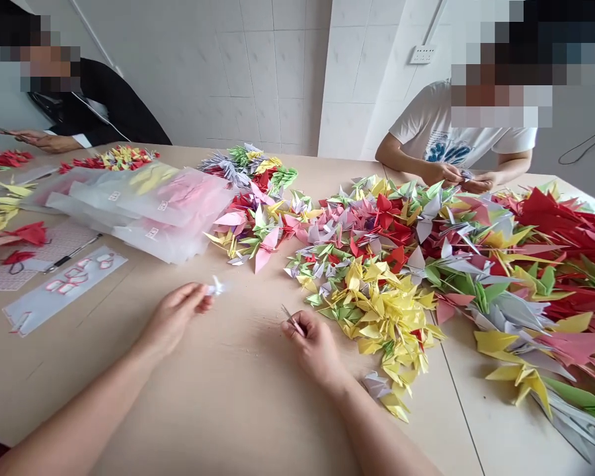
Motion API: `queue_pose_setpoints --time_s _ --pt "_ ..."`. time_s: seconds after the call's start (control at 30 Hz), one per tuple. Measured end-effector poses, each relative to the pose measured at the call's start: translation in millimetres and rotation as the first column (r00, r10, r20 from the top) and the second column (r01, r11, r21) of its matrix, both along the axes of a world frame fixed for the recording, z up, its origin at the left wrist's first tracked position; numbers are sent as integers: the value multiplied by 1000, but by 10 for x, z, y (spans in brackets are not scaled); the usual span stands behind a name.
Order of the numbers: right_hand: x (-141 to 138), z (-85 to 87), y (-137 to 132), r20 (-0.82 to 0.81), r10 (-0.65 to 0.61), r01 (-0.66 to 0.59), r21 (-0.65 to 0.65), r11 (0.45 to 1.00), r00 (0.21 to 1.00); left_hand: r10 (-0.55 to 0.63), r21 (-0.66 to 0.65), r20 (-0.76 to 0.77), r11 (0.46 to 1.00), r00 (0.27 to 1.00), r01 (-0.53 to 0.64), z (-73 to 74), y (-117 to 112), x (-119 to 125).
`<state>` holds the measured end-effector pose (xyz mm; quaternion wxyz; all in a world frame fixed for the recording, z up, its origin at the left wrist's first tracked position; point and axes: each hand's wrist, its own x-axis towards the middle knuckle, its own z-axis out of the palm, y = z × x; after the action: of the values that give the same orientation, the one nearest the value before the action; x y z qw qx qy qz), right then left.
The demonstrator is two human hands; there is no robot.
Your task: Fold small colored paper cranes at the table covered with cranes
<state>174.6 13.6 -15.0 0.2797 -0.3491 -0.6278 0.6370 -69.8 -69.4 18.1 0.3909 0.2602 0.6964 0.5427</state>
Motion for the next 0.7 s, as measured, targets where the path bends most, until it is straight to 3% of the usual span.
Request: queue_pose_setpoints --time_s 0.13,0.27,0.37,0.5,0.6,0.7 --pt "-14 1 -39 23 22 -23 53 998 1000 262 -28 -53 964 964 -264 37 -242 -359" --pt "-3 21 -50 15 -2 1 79 997 1000 331 -102 -37 938 943 -333 29 -270 -471" --pt "-5 16 -52 -10 -55 56 76 996 998 228 -131 -12 965 974 -227 34 -218 -328" --pt "-9 -2 -43 -80 -189 192 28 981 979 -2 -71 -52 997 999 -1 60 16 78" --pt "7 2 -34 -140 -291 292 -20 956 946 -116 22 -196 992 974 122 15 396 404" --pt "42 25 -18 -189 -367 365 -44 930 911 -178 107 -334 968 926 225 -122 870 667"
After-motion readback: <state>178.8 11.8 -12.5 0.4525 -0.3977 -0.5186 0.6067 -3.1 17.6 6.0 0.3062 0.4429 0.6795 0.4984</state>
